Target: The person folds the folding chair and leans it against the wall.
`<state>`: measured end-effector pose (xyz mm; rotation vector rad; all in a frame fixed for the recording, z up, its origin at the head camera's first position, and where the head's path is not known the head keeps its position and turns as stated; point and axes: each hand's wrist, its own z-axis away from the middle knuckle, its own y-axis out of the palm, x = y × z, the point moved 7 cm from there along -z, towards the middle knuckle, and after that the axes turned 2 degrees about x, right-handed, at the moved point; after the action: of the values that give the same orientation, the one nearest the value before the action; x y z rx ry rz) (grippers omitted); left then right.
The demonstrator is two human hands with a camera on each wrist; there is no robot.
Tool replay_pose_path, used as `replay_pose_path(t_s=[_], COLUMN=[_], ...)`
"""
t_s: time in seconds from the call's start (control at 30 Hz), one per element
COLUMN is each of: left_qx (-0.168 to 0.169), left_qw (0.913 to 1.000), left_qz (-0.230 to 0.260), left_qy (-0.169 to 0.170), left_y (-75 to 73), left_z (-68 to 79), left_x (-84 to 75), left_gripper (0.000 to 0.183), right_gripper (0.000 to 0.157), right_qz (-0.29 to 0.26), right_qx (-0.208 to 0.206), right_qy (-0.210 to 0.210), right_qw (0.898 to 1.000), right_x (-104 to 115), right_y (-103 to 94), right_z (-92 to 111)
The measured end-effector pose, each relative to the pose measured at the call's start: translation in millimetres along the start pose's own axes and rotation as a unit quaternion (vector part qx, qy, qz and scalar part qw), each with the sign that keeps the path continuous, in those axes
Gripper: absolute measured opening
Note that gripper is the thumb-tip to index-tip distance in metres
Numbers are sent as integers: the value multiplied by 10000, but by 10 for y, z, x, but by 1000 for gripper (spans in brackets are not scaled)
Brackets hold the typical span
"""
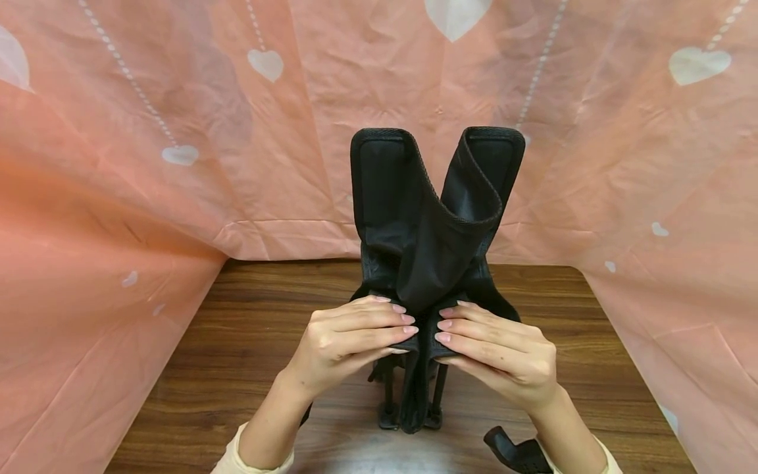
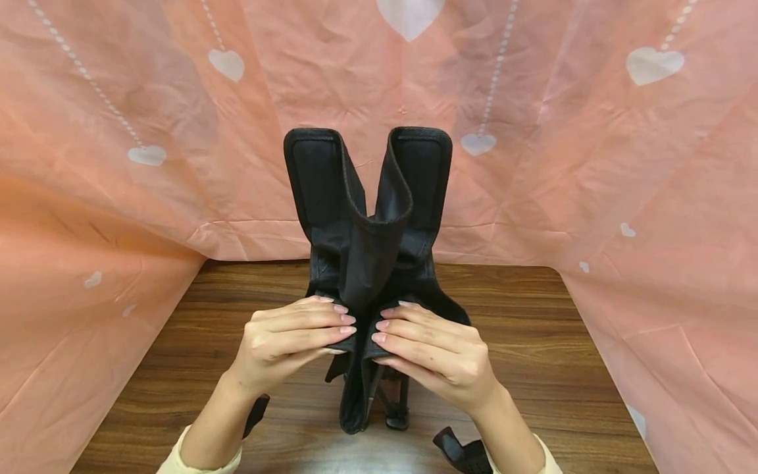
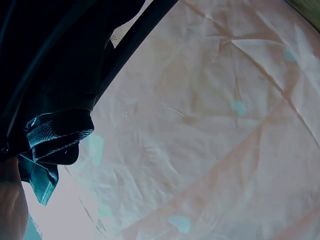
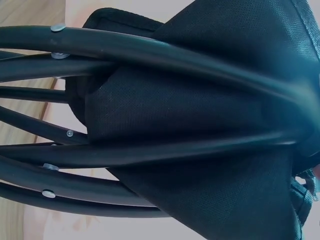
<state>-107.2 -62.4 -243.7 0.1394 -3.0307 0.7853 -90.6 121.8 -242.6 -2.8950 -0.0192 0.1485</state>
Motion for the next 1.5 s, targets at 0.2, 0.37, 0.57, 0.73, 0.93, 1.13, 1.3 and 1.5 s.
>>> replay_pose_path(t_s=[0.2,0.37,0.57,0.73,0.93,1.13,1.3,1.5], left_qx=[-87,-133,-102,-92,-99,-385,-588,-642], left_qw=[9999,9999,9999,9999,9999,9989,9976,9963], left_qz=[-54,15,62,114,-61,-135,-228,-519], left_qy=[-15,-25,-95,-66,1,217,275,243], left_y=[19,38,47,49,62,82,98,136], left_z=[-22,-43,-53,-53,-46,-24,8,63], left_x=[-9,-15,-13,-12,-30,-53,-50,-48], left_gripper=[17,15,15,14,14,16,17,18], right_gripper=[16,16,16,16,17,17,16,17], right_qz=[-102,-181,-192,-185,-184,-207,-154,-2], right_qx=[-10,-19,24,34,15,-49,-105,-248], right_qy=[6,-19,-26,-68,-100,-113,-90,29], right_qw=[9999,9998,9998,9998,9998,9997,9998,9997], right_x=[-7,-10,-20,-21,-12,0,0,8], right_y=[33,43,51,58,47,36,37,42], right_z=[-54,-86,-81,-72,-75,-75,-59,-20])
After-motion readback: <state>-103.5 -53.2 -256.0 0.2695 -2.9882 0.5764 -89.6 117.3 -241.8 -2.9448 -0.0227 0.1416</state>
